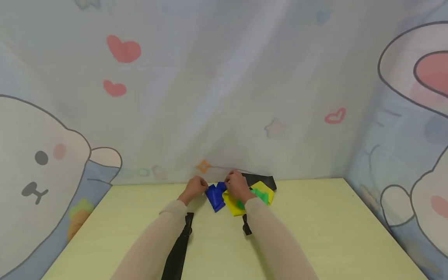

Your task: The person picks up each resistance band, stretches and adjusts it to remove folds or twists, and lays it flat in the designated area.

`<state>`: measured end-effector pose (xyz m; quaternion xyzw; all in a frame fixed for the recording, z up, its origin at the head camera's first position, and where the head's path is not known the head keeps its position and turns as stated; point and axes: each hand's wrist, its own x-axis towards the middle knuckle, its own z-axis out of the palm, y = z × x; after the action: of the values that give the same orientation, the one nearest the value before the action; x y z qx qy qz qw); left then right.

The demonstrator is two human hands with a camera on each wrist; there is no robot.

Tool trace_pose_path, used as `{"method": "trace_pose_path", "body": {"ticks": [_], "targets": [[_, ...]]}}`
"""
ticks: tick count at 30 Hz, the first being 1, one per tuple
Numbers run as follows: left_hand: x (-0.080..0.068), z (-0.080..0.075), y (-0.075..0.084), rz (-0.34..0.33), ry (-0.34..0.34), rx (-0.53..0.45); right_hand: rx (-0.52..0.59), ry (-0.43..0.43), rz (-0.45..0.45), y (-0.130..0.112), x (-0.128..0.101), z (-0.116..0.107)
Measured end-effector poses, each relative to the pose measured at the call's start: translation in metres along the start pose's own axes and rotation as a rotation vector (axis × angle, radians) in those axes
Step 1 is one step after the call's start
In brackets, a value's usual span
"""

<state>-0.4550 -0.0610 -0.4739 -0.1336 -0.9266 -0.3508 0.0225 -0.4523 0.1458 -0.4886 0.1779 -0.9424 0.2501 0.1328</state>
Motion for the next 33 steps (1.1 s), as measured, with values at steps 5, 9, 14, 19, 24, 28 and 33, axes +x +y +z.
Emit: {"method": "trace_pose_path", "body": {"ticks": [5, 9, 14, 19, 24, 28, 33], "targets": [[-0.001, -0.009, -0.002, 0.047, 0.029, -0.087, 0.13, 0.056, 0.026, -0.01, -0.001, -0.008], [-0.003, -0.017, 0.004, 0.02, 0.085, -0.146, 0.179, 0.092, 0.025, -0.017, -0.001, -0.015], [-0.015, -0.031, 0.012, 0.005, 0.093, -0.244, 0.215, 0.143, -0.026, -0.024, -0.006, -0.023], [-0.03, -0.049, 0.019, 0.032, 0.091, -0.281, 0.283, 0.136, -0.046, -0.028, -0.014, -0.029], [-0.034, -0.065, 0.025, 0.078, 0.079, -0.256, 0.282, 0.145, -0.078, -0.025, -0.019, -0.041], [-0.035, -0.075, 0.029, 0.088, 0.078, -0.213, 0.278, 0.135, -0.098, -0.03, -0.025, -0.055], [-0.038, -0.084, 0.034, 0.077, 0.087, -0.217, 0.23, 0.116, -0.11, -0.034, -0.034, -0.067]]}}
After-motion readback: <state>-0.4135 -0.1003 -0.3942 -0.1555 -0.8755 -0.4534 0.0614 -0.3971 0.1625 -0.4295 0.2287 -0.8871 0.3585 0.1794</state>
